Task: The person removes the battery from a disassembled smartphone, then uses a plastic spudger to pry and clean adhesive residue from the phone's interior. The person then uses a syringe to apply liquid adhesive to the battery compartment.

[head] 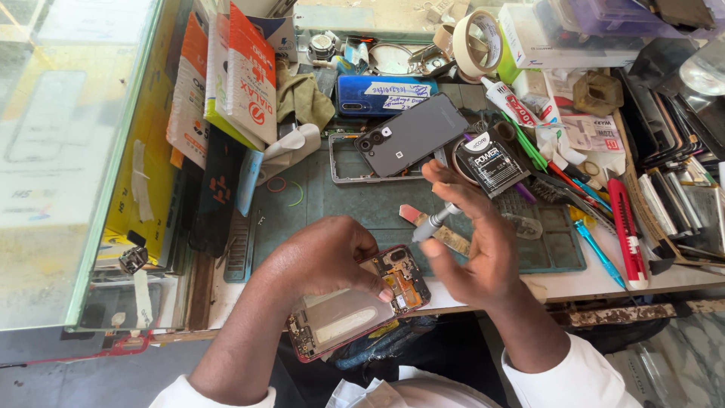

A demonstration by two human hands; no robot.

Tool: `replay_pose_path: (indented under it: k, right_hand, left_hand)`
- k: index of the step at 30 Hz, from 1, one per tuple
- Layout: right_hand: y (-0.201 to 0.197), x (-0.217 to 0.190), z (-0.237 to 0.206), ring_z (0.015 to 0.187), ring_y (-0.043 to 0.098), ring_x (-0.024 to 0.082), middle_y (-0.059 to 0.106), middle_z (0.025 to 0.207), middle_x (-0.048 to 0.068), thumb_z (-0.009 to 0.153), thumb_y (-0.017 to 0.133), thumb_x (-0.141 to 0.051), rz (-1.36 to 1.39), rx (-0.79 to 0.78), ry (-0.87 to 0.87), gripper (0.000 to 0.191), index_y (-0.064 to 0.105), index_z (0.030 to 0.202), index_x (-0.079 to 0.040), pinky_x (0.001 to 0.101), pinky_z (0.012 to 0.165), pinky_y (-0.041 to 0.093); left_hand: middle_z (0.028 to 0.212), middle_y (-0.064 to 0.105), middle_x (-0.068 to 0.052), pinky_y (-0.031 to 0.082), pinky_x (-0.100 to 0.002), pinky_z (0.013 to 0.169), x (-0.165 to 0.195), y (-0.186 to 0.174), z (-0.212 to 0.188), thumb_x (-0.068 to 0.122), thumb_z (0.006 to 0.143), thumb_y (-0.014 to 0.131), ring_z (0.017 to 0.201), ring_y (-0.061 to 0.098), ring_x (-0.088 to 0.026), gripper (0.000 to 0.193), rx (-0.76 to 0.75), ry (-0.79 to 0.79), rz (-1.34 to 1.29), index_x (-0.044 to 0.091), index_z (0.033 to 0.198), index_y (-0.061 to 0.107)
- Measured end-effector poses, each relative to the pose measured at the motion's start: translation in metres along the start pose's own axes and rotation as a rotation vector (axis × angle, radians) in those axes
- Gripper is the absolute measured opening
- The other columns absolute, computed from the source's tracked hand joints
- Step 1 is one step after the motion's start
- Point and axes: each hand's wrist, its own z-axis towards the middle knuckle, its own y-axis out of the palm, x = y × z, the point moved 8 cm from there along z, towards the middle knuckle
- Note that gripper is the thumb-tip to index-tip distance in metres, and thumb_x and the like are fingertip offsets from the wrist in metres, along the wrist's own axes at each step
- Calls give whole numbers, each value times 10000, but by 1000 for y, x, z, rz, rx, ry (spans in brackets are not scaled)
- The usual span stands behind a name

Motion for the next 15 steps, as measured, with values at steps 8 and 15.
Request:
replay_pose_path:
  k: [8,15]
  right_hand:
    - [2,4,1,1475,499,327,512,1529,217,958,616,104,95,18,67,508,469,1431,-10,457,1195,514]
    - [0,-5,3,1472,503,336,521,1516,216,934,530,114,-26,10,-20,523,464,1439,-3,476,1267,411]
  left_hand:
    - [617,680,-99,493,-421,592,1,1,0,413,531,929,586,646,-248,485,4,3,-24,60,833,789]
    - [601,666,-99,487,-424,589,-1,1,0,412,533,928,580,636,-248,486,0,-8,-24,32,797,779]
